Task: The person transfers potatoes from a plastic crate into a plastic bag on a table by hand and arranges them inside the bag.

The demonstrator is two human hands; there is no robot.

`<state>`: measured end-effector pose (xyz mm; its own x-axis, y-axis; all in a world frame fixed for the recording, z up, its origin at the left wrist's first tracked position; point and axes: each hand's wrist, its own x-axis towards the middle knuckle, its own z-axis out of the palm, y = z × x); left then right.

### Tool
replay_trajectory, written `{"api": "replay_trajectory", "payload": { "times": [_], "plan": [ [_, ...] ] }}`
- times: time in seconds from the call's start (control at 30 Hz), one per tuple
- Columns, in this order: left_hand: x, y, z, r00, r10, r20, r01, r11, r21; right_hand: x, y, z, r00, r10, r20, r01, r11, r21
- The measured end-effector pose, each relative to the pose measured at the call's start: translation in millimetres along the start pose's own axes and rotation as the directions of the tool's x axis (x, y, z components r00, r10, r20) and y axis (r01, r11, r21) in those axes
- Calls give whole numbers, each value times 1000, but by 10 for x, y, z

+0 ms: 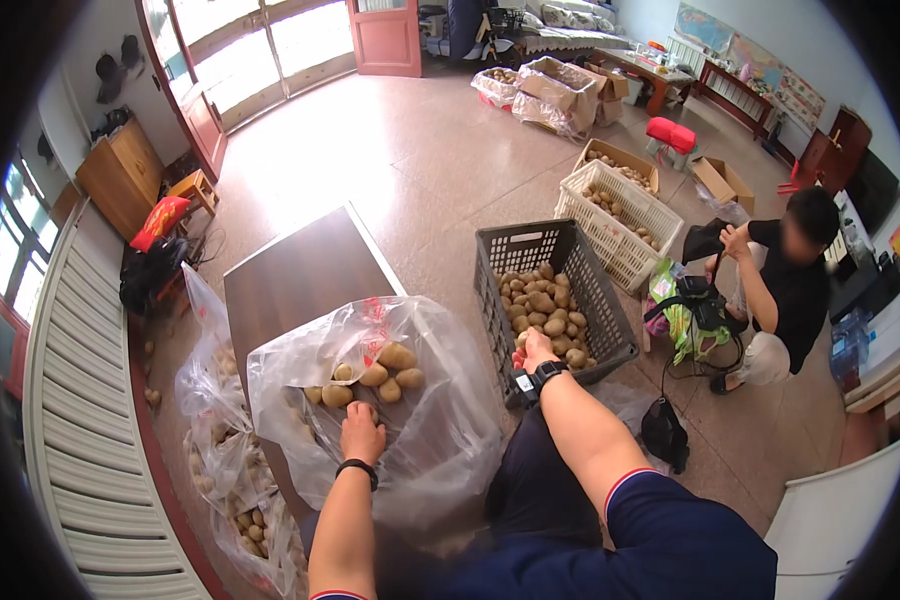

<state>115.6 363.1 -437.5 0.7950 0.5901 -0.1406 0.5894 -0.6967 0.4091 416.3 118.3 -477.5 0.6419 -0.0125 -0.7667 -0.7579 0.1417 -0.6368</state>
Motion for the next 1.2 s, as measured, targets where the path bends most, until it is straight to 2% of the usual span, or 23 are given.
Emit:
{"api": "replay_trajectory", "payload": {
  "times": [0.07,0.13,0.2,0.27,0.37,0.47,0.57,0.6,0.63,0.67,0.7,0.73,0.77,0.8,0.83,0.87,0.93,1.0,1.03,1.1,1.13,1.2],
  "plan": [
    [-40,20,23,1000,9,-27,-9,1000,12,65,29,-7,1000,-12,-26,12,1000,-28],
    [-63,-1,71,998,-61,1,61,998,29,108,46,-13,999,-24,-48,21,998,-62],
    [-21,-139,295,996,-82,-36,82,996,18,129,54,-8,998,-29,-60,21,991,-135],
    [2,-187,319,992,-102,-76,103,995,8,5,16,-9,1000,-21,-3,20,990,-140],
    [-49,-176,294,992,-80,-96,77,996,-33,-24,12,-19,999,-4,-40,1,996,-89],
    [-26,-277,398,988,-101,-117,88,990,-112,32,36,-40,1000,-4,-1,3,998,-62],
    [91,-451,529,977,-128,-170,100,981,-165,-171,-11,17,995,-54,-81,49,997,-65],
    [123,-492,551,974,-163,-160,115,955,-274,-198,4,29,995,-56,-79,51,997,-65],
    [170,-550,606,969,-196,-147,128,916,-380,-252,12,64,983,-181,0,179,974,-135],
    [212,-592,674,969,-195,-151,125,916,-382,-300,15,109,951,-297,85,309,931,-194],
    [259,-664,798,964,-249,-98,161,832,-530,-414,23,184,916,-382,122,401,883,-246],
    [298,-684,859,956,-291,-36,195,724,-661,-621,44,277,862,-495,109,507,843,-178],
    [265,-558,747,958,-284,-38,189,725,-662,-650,89,371,810,-563,166,579,812,-74],
    [138,-270,463,954,-282,103,253,573,-779,-673,138,431,747,-631,209,640,768,33],
    [33,-56,267,938,-247,244,328,401,-855,-781,187,478,666,-672,325,706,708,16],
    [-1,20,224,940,-233,249,326,402,-856,-961,231,505,575,-693,435,768,641,7],
    [-43,126,181,926,-123,357,376,221,-900,-1259,356,533,471,-559,682,837,528,-145],
    [-101,225,121,923,-85,376,385,186,-904,-1491,526,577,297,-391,871,920,361,-151],
    [-131,267,86,913,-50,404,407,134,-904,-1551,597,582,299,-395,869,920,361,-152],
    [-159,306,49,903,-16,429,429,83,-900,-1656,691,593,-14,-227,974,999,-35,7],
    [-169,314,40,896,27,443,441,54,-896,-1700,711,594,-14,-227,974,999,-34,6],
    [-178,269,76,886,69,458,457,27,-889,-1762,764,586,84,-3,996,996,-44,-84]
  ]
}}
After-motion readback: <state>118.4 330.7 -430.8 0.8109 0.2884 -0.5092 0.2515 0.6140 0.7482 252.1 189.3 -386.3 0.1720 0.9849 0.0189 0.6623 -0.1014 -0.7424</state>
